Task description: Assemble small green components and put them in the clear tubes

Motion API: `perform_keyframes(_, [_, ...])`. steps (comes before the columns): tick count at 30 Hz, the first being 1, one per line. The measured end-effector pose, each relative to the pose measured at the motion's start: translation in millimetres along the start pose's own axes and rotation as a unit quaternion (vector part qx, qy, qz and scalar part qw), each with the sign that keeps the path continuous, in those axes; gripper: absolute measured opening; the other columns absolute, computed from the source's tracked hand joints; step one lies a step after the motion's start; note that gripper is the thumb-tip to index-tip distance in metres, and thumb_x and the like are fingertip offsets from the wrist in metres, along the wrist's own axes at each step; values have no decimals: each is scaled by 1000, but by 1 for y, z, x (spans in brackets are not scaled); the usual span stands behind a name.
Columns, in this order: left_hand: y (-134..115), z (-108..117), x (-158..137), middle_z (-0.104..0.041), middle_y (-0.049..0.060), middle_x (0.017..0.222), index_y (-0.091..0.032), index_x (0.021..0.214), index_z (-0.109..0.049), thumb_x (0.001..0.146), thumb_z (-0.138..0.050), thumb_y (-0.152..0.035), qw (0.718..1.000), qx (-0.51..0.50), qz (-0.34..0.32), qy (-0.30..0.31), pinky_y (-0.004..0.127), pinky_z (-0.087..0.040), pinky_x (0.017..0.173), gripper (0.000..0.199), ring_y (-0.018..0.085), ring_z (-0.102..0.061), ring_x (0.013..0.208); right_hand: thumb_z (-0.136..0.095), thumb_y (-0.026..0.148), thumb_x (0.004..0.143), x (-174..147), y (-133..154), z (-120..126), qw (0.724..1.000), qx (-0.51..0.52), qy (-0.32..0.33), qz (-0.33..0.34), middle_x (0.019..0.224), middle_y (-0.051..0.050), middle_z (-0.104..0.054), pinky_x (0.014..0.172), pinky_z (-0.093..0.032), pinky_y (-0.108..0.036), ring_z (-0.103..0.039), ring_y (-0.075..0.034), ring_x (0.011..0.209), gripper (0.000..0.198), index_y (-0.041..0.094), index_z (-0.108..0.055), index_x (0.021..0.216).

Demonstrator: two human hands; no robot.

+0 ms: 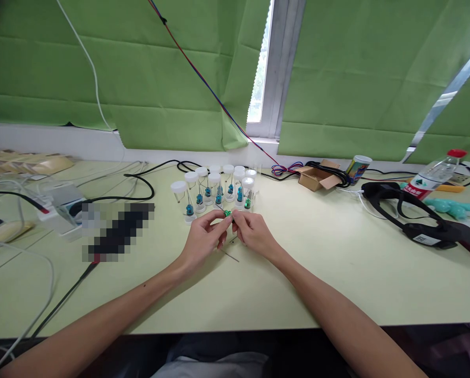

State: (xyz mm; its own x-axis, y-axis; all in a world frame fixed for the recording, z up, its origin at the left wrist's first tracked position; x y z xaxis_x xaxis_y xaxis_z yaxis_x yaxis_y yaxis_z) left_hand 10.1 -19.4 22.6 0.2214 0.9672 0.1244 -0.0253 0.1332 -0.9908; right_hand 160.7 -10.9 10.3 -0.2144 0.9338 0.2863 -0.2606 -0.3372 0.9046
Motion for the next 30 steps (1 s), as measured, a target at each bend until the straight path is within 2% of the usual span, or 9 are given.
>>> perform_keyframes(7, [1, 1, 0, -46, -6, 48, -22, 85, -62, 81, -67, -53, 1000, 1, 5, -8, 24, -28, 46, 31, 10, -41, 43, -32, 70, 94, 1, -1, 1, 1000, -12, -16, -9, 43, 2, -47, 50, -39, -27, -43, -12, 43, 65, 20, -50, 57])
perform_keyframes(10, [2, 1, 0, -49, -5, 52, -22, 82, -62, 82, -66, -51, 999, 35, -5, -7, 25, -29, 46, 29, 10, -40, 45, -36, 65, 96, 1, 1, 4, 996, -18, -82, 5, 45, 3, -45, 49, -37, -26, -41, -11, 43, 58, 20, -52, 63])
perform_keyframes(13, [2, -1, -2, -63, 0, 73, -20, 81, -66, 81, -67, -46, 995, 89, -44, -17, 26, -36, 52, 26, 10, -46, 54, -42, 59, 97, 0, 4, 8, 988, -1, -151, 24, 48, 6, -42, 46, -33, -25, -39, -10, 43, 46, 20, -55, 76])
perform_keyframes(16, [2, -2, -3, -67, 3, 82, -19, 79, -68, 81, -67, -41, 986, 146, -79, -23, 27, -39, 57, 22, 11, -47, 59, -44, 56, 97, 0, 6, 10, 981, 18, -189, 43, 52, 7, -41, 45, -34, -24, -40, -10, 45, 39, 20, -55, 85])
perform_keyframes(24, [2, -3, -3, -66, 2, 74, -19, 69, -63, 81, -66, -35, 960, 250, -123, -7, 28, -37, 59, 20, 13, -50, 59, -52, 45, 96, -5, 12, 7, 982, -14, -160, 98, 62, 5, -47, 49, -39, -24, -46, -11, 52, 27, 20, -58, 105])
perform_keyframes(30, [6, -3, -2, -64, 2, 70, -19, 67, -61, 80, -66, -33, 951, 268, -151, -4, 29, -35, 57, 20, 13, -49, 57, -56, 38, 93, -5, 10, 5, 982, -57, -139, 114, 66, 2, -55, 58, -46, -26, -52, -13, 57, 20, 20, -62, 96])
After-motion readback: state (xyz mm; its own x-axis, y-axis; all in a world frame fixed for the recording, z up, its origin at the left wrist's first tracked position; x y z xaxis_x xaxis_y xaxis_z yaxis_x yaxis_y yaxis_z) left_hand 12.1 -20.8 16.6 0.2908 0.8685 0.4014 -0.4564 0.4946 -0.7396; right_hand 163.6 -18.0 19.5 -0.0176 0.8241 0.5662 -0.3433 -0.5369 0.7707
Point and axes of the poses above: each hand's wrist, its own x-axis towards the middle knuckle, its own z-axis out of the back of the hand, y = z × x, the point moved 1 cm from there along x, towards the middle knuckle
